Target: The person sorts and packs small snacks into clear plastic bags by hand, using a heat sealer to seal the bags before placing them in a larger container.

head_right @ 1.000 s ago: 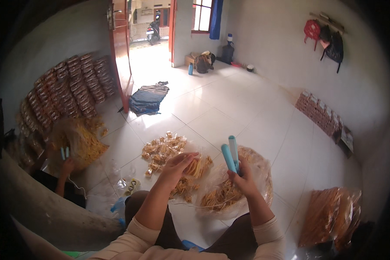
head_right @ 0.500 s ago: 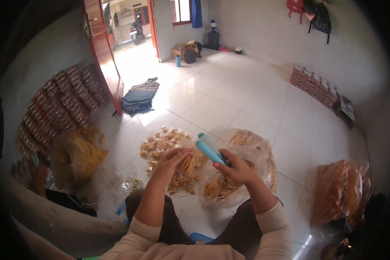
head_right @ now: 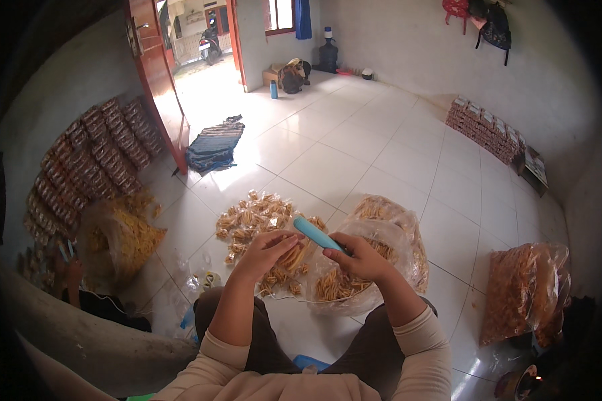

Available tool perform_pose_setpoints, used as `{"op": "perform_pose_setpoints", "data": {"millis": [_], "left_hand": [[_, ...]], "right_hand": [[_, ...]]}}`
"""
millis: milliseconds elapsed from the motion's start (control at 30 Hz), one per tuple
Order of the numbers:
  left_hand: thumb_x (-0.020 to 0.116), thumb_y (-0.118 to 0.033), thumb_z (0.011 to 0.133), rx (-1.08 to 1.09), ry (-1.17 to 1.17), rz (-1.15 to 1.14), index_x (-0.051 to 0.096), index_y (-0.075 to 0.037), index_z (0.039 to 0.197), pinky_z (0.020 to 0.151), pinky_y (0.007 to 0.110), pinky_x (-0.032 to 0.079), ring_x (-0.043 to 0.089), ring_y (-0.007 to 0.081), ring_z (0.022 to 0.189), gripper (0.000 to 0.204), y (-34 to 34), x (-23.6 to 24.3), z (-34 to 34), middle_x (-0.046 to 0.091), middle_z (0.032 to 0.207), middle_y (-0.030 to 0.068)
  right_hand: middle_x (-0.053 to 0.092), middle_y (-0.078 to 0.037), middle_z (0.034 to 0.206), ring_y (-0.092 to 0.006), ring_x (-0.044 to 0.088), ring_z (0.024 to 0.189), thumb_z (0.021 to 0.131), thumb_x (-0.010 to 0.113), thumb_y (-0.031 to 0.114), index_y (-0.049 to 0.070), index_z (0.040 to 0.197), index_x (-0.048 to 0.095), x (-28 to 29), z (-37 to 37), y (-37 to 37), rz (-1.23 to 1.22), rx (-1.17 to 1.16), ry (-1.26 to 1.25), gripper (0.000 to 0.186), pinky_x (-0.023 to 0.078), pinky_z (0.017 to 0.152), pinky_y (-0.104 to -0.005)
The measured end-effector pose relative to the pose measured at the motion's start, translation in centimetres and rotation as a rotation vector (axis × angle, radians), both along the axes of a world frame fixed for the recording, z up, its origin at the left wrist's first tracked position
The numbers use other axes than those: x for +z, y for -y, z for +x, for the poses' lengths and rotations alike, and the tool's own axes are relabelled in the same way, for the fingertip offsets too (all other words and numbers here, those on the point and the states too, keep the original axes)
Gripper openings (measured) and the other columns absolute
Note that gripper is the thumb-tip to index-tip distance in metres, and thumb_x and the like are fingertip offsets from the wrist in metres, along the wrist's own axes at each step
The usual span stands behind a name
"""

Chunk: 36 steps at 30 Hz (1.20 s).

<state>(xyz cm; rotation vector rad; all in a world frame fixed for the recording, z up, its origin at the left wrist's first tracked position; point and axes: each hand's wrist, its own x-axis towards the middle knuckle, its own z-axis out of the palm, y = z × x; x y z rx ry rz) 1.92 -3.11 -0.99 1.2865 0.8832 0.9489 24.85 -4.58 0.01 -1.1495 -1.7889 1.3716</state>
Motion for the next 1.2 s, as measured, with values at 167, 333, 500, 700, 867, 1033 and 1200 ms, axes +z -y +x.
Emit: {"op": "perform_pose_setpoints", "data": {"millis": [167,333,500,700,867,1033,1200], "left_hand": [[0.057,-0.023,0.088,0.039,-0.003,0.038,0.064,-0.003,0.1,0.066,0.021,0.044,0.055,0.0063,0.075,0.025,0.0,-0.3,-0.1,0.063,0.083,0.0036],[0.058,-0.024,0.087,0.066,-0.032,0.023,0.064,-0.003,0.099,0.063,0.021,0.044,0.055,0.006,0.072,0.026,-0.2,-0.2,0.1,0.063,0.081,0.003],[0.058,-0.025,0.087,-0.006,-0.155,0.048,0.064,-0.001,0.099,0.061,0.02,0.042,0.053,0.0044,0.069,0.027,0.0,-0.4,-0.2,0.062,0.078,0.0008],[0.058,-0.024,0.087,-0.084,-0.241,0.064,0.063,-0.002,0.102,0.062,0.019,0.041,0.051,0.0031,0.07,0.027,0.1,0.2,-0.2,0.061,0.079,-0.0011],[0.057,-0.023,0.088,-0.026,-0.17,0.068,0.063,-0.002,0.102,0.066,0.019,0.042,0.054,0.0046,0.073,0.026,0.1,-0.2,-0.1,0.063,0.082,0.0012],[0.058,-0.023,0.087,0.003,-0.144,0.13,0.063,0.0,0.099,0.06,0.02,0.042,0.052,0.0042,0.068,0.027,0.3,0.1,0.1,0.062,0.077,0.0015],[0.059,-0.022,0.087,-0.026,-0.256,0.084,0.063,0.001,0.099,0.058,0.018,0.039,0.049,0.0025,0.066,0.026,-0.1,-0.2,-0.4,0.058,0.073,-0.0023]], "right_hand": [[0.05,-0.001,0.07,-0.0071,0.047,0.051,0.085,0.059,0.031,0.001,0.115,0.047,0.5,-0.1,0.1,-0.063,-0.012,-0.002,0.043,0.04,0.046,-0.0218],[0.049,0.0,0.071,-0.007,0.045,0.054,0.085,0.06,0.03,0.001,0.117,0.044,-0.8,0.8,-0.6,-0.152,-0.052,-0.154,0.046,0.038,0.047,-0.0219],[0.049,0.0,0.071,-0.0068,0.044,0.06,0.086,0.059,0.029,0.002,0.112,0.05,0.5,-0.3,0.0,-0.071,0.027,-0.002,0.039,0.038,0.052,-0.0225],[0.051,0.001,0.073,-0.0067,0.045,0.063,0.087,0.058,0.028,0.002,0.106,0.054,-0.6,-0.5,-0.1,0.02,0.025,0.015,0.032,0.039,0.057,-0.0224],[0.053,-0.001,0.074,-0.0047,0.045,0.056,0.088,0.055,0.028,0.002,0.11,0.05,-0.4,-0.6,0.1,-0.155,-0.011,-0.129,0.035,0.038,0.049,-0.0194],[0.054,0.0,0.072,-0.0037,0.045,0.053,0.089,0.054,0.029,0.002,0.108,0.049,-0.7,0.1,-0.5,-0.143,0.079,-0.116,0.033,0.037,0.045,-0.0186],[0.054,0.001,0.07,-0.0033,0.044,0.051,0.089,0.053,0.028,0.003,0.104,0.052,-0.1,-0.8,-0.1,-0.053,0.05,-0.019,0.029,0.036,0.044,-0.0186]]}}
